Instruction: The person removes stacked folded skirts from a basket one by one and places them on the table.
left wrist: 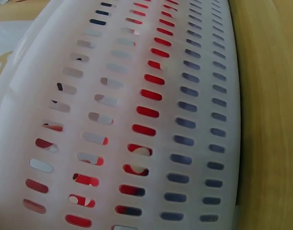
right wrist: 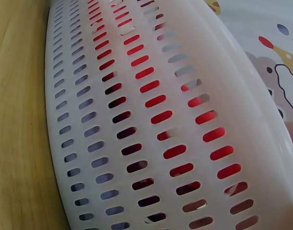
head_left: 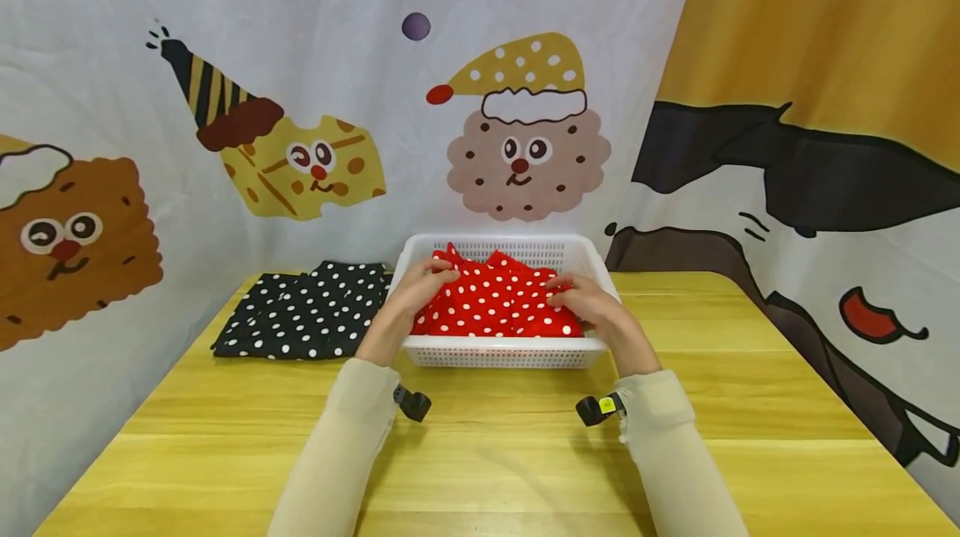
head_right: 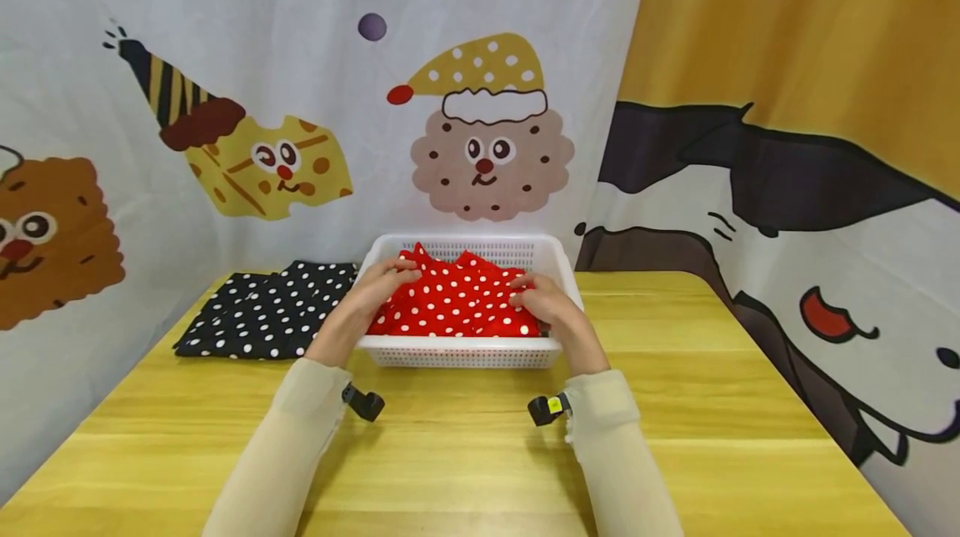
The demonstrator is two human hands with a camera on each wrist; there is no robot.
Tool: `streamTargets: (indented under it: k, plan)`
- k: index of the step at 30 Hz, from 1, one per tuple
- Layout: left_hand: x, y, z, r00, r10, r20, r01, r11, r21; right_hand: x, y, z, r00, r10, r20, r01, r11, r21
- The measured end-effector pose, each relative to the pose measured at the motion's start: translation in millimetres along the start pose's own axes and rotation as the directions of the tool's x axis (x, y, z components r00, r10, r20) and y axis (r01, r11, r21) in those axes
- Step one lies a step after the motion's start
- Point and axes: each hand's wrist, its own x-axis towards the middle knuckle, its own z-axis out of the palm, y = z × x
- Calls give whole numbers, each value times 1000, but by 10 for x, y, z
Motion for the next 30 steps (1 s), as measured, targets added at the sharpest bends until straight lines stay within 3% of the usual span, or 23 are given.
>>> streamTargets:
  k: [7, 14, 20, 26, 30]
  plan:
    - [17, 13, -11, 999, 11, -44, -12, 1000, -11, 18, 4, -37, 999, -39, 30, 36, 992, 117]
    - [12, 7, -5, 999, 23, -47, -23, 1000, -4, 16, -17, -48, 999, -29, 44, 22, 989, 146]
    - [-13, -15, 6, 999, 6, 47, -8, 999, 42, 12, -18, -54, 999, -12, 37, 7, 989, 149]
    - [-24, -57, -26, 986, -18, 164, 3, 996, 92, 22, -15, -43, 995, -67, 78, 59, 993, 107]
    - [-14, -45, -44, 986, -27, 165, 15, 997, 72, 17, -20, -48, 995, -94, 45, 89, 990, 107]
